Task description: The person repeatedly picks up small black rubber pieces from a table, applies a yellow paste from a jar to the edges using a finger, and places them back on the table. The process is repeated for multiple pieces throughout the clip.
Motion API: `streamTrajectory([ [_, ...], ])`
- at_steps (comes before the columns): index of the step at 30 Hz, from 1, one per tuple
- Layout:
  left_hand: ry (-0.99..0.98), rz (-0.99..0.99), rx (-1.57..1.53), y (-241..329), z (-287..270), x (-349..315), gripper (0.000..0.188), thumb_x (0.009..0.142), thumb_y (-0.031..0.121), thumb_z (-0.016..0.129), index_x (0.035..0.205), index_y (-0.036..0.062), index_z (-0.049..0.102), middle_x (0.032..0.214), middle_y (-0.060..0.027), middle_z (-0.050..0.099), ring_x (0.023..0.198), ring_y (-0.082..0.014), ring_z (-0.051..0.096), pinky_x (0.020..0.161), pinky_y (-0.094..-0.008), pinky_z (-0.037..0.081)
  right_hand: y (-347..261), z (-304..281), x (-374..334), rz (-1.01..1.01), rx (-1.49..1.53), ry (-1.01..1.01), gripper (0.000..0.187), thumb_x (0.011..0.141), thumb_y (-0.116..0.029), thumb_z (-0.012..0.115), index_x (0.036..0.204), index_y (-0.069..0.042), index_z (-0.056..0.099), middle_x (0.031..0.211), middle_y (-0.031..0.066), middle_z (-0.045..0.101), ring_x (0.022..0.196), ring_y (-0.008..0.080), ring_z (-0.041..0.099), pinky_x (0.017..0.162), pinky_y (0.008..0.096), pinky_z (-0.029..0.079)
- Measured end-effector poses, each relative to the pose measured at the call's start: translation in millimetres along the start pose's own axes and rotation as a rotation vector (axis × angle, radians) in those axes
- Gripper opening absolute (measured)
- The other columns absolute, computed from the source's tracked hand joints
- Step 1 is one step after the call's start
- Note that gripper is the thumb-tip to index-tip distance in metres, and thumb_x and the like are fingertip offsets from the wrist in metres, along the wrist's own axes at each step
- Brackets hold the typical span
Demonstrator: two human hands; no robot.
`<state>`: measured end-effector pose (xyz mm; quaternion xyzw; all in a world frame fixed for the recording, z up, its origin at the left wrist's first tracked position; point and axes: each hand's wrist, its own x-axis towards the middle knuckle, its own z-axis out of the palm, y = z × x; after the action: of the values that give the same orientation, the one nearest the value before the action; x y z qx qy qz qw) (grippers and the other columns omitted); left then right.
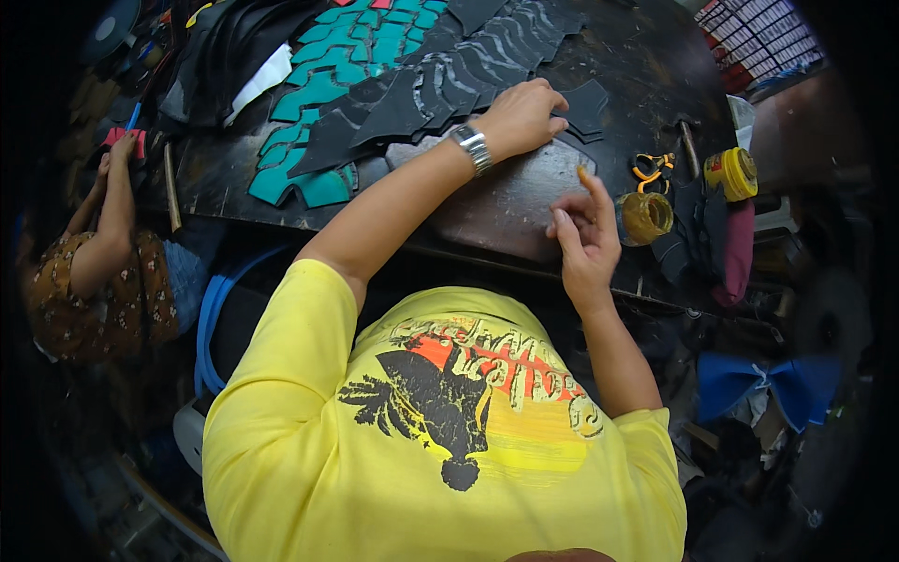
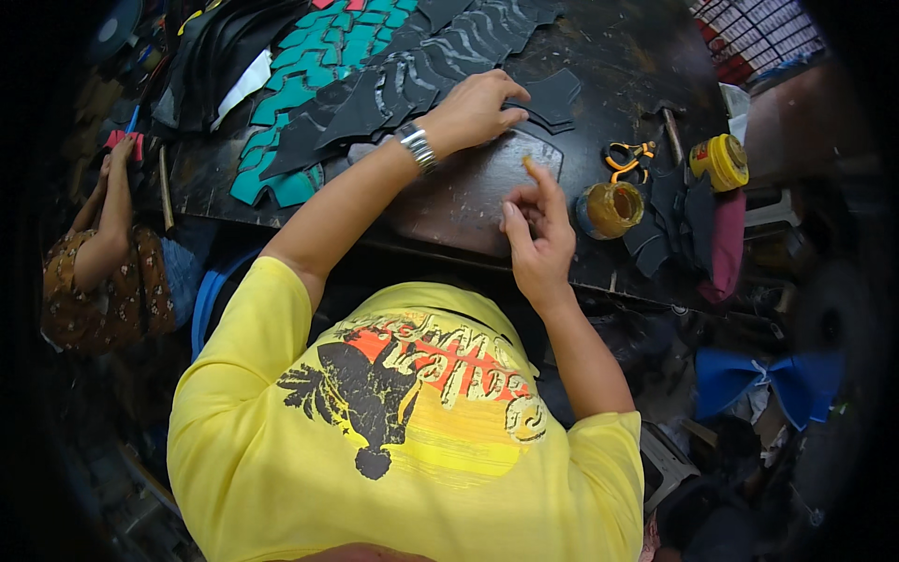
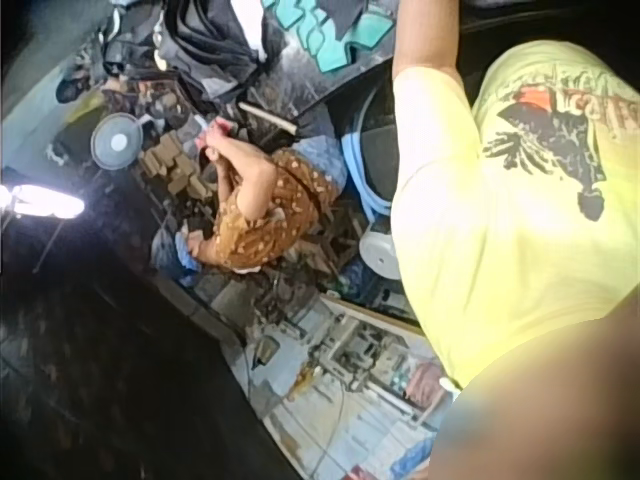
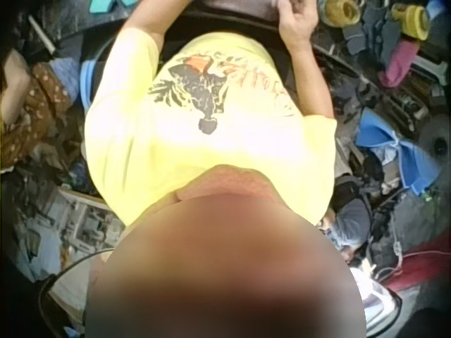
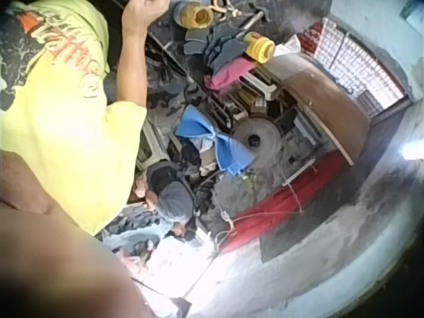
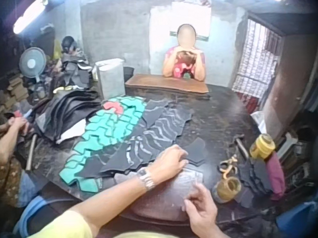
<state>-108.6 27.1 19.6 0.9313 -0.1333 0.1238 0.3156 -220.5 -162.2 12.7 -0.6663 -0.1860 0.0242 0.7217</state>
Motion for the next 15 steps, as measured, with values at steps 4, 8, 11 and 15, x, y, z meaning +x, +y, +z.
streamTrajectory([
  [4,-0.040,-0.054,0.196,-3.7,33.4,40.7,0.044,0.085,0.032,0.075,0.117,0.0020,0.069,0.126,-0.0187,0.063,0.113,-0.0379,0.061,0.098,-0.0429,0.049,-59.4,-48.4,2.7,-0.418,-0.679,-0.028,0.031,0.085,0.008,0.063,0.113,-0.003,0.068,0.104,0.0088,0.060,0.092,0.0184,0.061,0.079,0.0279,0.050],
  [8,-0.087,-0.205,0.325,-3.3,54.9,71.1,0.060,0.081,0.046,0.077,0.125,0.0065,0.066,0.127,-0.0192,0.062,0.118,-0.0365,0.060,0.096,-0.0468,0.050,-99.5,-98.8,12.0,-0.293,-0.912,0.093,0.027,0.079,0.005,0.066,0.105,-0.001,0.069,0.111,0.0116,0.060,0.106,0.0255,0.058,0.095,0.0344,0.045],
  [11,-0.030,-0.196,0.303,-7.8,59.5,77.5,0.062,0.076,0.041,0.082,0.128,0.0102,0.065,0.125,-0.0190,0.063,0.117,-0.0359,0.060,0.096,-0.0468,0.050,-104.9,-115.7,12.8,-0.142,-1.171,0.066,0.030,0.079,0.000,0.064,0.107,-0.006,0.070,0.118,0.0145,0.060,0.115,0.0322,0.055,0.099,0.0394,0.044],
  [15,0.162,-0.089,0.147,-10.1,59.2,72.2,0.053,0.074,0.034,0.084,0.120,0.0098,0.070,0.117,-0.0169,0.066,0.110,-0.0364,0.063,0.089,-0.0480,0.051,-93.0,-120.4,18.0,-0.167,-1.335,-0.027,0.031,0.076,0.001,0.063,0.104,-0.008,0.071,0.121,0.0152,0.060,0.123,0.0348,0.051,0.104,0.0449,0.040],
])
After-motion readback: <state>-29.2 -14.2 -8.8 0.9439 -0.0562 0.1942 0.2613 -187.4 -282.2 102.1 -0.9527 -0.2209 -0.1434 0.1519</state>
